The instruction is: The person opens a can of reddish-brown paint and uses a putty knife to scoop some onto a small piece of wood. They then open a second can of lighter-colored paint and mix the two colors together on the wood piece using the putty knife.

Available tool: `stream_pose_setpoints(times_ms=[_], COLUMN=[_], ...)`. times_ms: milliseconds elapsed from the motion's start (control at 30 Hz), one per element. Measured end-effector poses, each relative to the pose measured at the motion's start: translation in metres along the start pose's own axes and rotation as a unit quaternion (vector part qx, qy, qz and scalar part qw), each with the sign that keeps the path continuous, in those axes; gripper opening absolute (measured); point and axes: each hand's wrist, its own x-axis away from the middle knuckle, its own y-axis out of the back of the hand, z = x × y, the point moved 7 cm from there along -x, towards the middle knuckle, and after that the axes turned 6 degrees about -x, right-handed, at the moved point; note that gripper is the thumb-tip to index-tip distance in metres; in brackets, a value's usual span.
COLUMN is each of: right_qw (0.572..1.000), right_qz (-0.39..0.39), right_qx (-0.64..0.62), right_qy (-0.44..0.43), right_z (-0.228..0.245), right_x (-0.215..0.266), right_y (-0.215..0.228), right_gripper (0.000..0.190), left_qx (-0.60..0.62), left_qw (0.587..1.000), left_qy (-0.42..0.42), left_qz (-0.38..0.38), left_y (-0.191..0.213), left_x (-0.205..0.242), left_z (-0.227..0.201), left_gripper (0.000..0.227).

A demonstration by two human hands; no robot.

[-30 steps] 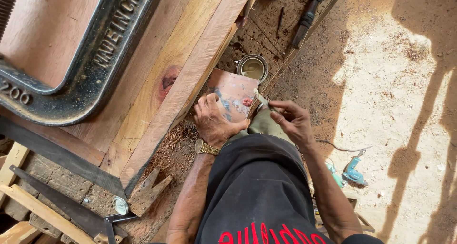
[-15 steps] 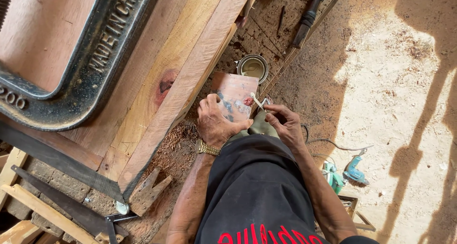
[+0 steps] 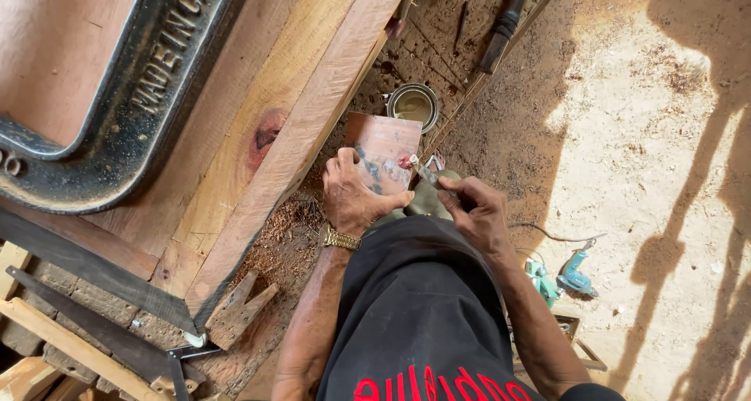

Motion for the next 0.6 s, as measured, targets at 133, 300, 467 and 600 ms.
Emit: stream_pose_setpoints(times_ms=[133, 300, 467, 600], right_qw=[0.987, 0.962, 0.953, 0.968], right_qz=[-0.001, -0.024, -0.033, -0.039], right_qx=[0.1, 0.247, 0.265, 0.177], right_qy=[0.124, 0.113, 0.144, 0.173], right_z=[0.056, 0.064, 0.049, 0.035], right_x=[-0.008, -0.007, -0.007, -0.001], right_y=[0.011, 0.005, -0.008, -0.021], right_gripper=[0.026, 0.03, 0.033, 0.039], left_qx=[0.001, 0.005, 0.001, 0.016], left_qw=[1.0, 0.999, 0.999, 0.997], left_qy=[-0.009, 0.014, 0.03, 0.052], left_qz=[0.013, 0.032, 0.041, 0.051], left_y=[0.001, 0.005, 0.005, 0.007], left_x=[-0.007, -0.005, -0.005, -0.006], left_z=[-0.002, -0.004, -0.005, -0.002], left_gripper=[0.103, 0.103, 0.102, 0.101])
